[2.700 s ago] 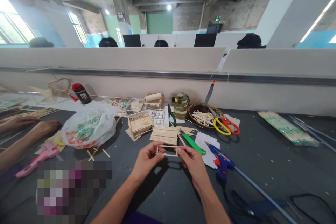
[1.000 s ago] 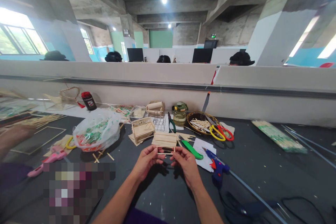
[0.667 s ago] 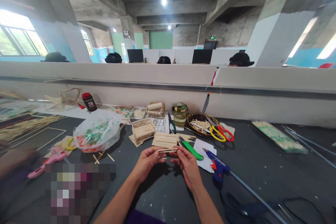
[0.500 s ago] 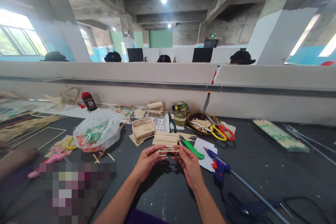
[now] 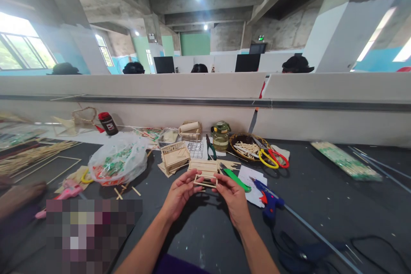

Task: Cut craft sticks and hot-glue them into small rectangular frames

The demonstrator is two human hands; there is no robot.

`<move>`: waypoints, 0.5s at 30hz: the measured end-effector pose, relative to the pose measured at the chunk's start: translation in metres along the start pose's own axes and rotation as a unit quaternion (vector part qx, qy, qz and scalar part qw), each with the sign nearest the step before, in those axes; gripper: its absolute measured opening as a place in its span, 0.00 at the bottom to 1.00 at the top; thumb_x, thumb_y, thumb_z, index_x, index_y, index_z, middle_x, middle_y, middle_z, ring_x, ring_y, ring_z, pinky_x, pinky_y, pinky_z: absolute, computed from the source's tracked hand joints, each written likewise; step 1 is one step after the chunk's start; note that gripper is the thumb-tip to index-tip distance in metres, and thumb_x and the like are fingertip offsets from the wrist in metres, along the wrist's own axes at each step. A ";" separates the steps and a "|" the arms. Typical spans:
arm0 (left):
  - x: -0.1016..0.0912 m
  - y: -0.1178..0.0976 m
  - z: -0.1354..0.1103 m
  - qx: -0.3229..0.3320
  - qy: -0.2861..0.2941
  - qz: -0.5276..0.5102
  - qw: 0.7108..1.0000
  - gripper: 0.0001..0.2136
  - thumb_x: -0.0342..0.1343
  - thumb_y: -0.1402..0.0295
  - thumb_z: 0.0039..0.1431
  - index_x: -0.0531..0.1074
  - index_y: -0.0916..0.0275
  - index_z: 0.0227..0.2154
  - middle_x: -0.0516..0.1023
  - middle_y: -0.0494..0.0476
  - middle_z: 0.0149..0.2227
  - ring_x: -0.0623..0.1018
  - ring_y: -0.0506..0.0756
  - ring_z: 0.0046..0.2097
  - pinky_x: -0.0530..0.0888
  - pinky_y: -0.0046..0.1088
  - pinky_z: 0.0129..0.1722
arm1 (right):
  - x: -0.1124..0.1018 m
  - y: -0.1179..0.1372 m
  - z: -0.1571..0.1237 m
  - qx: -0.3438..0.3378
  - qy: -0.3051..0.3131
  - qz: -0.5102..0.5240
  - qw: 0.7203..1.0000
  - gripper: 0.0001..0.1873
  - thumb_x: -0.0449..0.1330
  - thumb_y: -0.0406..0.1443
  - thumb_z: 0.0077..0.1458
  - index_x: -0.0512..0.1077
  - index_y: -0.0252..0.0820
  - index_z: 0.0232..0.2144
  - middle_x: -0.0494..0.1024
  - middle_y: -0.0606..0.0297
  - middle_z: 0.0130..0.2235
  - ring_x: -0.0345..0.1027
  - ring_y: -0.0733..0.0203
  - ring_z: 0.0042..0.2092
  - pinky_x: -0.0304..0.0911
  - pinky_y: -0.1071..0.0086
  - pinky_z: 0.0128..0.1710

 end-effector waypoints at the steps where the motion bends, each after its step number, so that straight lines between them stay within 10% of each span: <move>1: 0.000 0.000 0.000 0.001 -0.005 0.008 1.000 0.21 0.63 0.72 0.50 0.72 0.63 0.49 0.71 0.65 0.55 0.72 0.66 0.55 0.73 0.37 0.48 | 0.000 0.000 0.000 -0.005 0.002 -0.007 1.000 0.20 0.68 0.43 0.46 0.77 0.44 0.43 0.80 0.59 0.41 0.71 0.51 0.45 0.68 0.60 0.43; 15: -0.005 0.003 0.001 0.005 -0.060 0.129 0.990 0.21 0.65 0.66 0.48 0.73 0.65 0.46 0.78 0.66 0.43 0.77 0.62 0.47 0.75 0.34 0.41 | -0.007 -0.006 0.004 0.009 -0.028 0.017 0.999 0.18 0.68 0.42 0.46 0.76 0.45 0.41 0.80 0.60 0.42 0.73 0.50 0.46 0.72 0.65 0.37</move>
Point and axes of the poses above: each hand's wrist, its own z-axis towards the middle knuckle, its own x-axis out of the palm, y = z × x, the point moved 5 cm from there along z, towards the middle knuckle
